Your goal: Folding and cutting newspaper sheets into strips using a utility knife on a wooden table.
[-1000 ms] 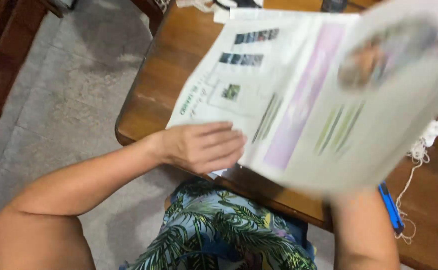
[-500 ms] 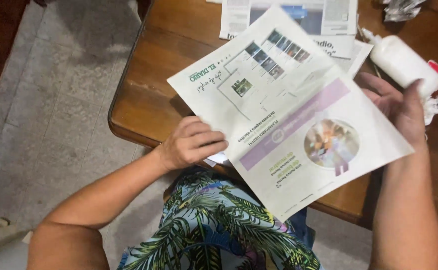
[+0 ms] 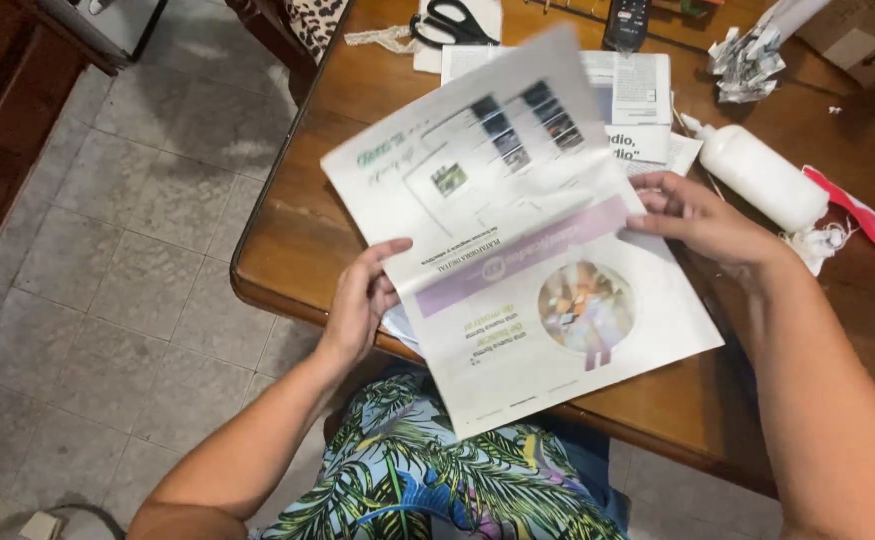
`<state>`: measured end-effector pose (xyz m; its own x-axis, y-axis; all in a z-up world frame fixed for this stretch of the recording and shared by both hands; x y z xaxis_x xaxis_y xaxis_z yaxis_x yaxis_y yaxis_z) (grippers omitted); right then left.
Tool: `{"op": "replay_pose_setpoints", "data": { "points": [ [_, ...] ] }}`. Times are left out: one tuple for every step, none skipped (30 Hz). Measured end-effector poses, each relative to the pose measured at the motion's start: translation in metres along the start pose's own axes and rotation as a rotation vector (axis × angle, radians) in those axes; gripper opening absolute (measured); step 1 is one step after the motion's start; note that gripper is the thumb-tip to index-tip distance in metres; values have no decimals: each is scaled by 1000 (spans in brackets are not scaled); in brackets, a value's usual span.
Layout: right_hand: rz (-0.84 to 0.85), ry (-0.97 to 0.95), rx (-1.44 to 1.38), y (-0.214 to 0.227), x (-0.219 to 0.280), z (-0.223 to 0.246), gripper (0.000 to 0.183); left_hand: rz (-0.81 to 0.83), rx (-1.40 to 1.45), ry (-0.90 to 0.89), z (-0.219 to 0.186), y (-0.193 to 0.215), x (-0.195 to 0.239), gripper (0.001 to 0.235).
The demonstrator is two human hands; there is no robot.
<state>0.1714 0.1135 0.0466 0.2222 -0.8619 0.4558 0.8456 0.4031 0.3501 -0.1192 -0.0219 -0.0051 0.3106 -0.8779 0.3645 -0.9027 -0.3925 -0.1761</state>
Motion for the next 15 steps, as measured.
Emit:
{"op": "replay_pose_setpoints", "data": {
  "points": [
    [-57, -111, 69, -4, 11, 11, 64, 8, 125, 39, -4, -4, -1, 39],
    [-55, -115, 69, -6, 0, -6, 64, 7, 124, 42, -10, -9, -4, 39],
    [-131, -73, -117, -3, -12, -16, 41, 11, -44, -36, -19, -14, -6, 41],
    [-207, -20, -304, 3, -26, -24, 20, 16, -211, -124, -32, -20, -12, 48],
    [-208, -14, -304, 7, -20, -11, 20, 16, -211, -130, -42, -22, -15, 48],
    [-267, -35, -231, 14, -13, -2, 21, 8, -296, -274, -60, -26, -16, 44],
    [-326, -57, -158, 22, -6, 7, 23, -2, -382, -418, -77, -30, -16, 39],
    [-325, -59, -158, 35, -8, -3, 23, -2, -383, -416, -91, -34, -14, 39],
    [-351, 179, -241, 52, -9, 7, 28, 39, -271, -556, -116, -41, -8, 38],
    [-372, 416, -322, 69, -5, 14, 33, 82, -156, -692, -140, -47, 1, 36],
    [-373, 412, -322, 75, 3, 13, 33, 84, -157, -688, -145, -48, 1, 36],
    [-501, 503, -369, 92, 16, 18, 28, 59, -192, -953, -166, -50, 14, 30],
    [-630, 592, -416, 109, 30, 21, 32, 34, -227, -1218, -182, -52, 30, 24],
    [-632, 592, -416, 123, 32, 0, 32, 37, -226, -1219, -179, -51, 25, 24],
    [-642, 556, -340, 136, 32, -23, 29, 42, -263, -1437, -180, -52, 36, 19]
  ]
}}
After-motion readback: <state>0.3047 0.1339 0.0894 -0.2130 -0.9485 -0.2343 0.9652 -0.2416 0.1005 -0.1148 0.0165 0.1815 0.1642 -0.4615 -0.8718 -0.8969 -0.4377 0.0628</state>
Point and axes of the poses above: each hand's wrist, its own x-axis away from the middle knuckle, its own y-axis out of the back of the hand, z = x × y, the point moved 8 cm from there along -x, towards the middle knuckle, and after that the axes turned 13 degrees about -z, right-handed, at the moved point
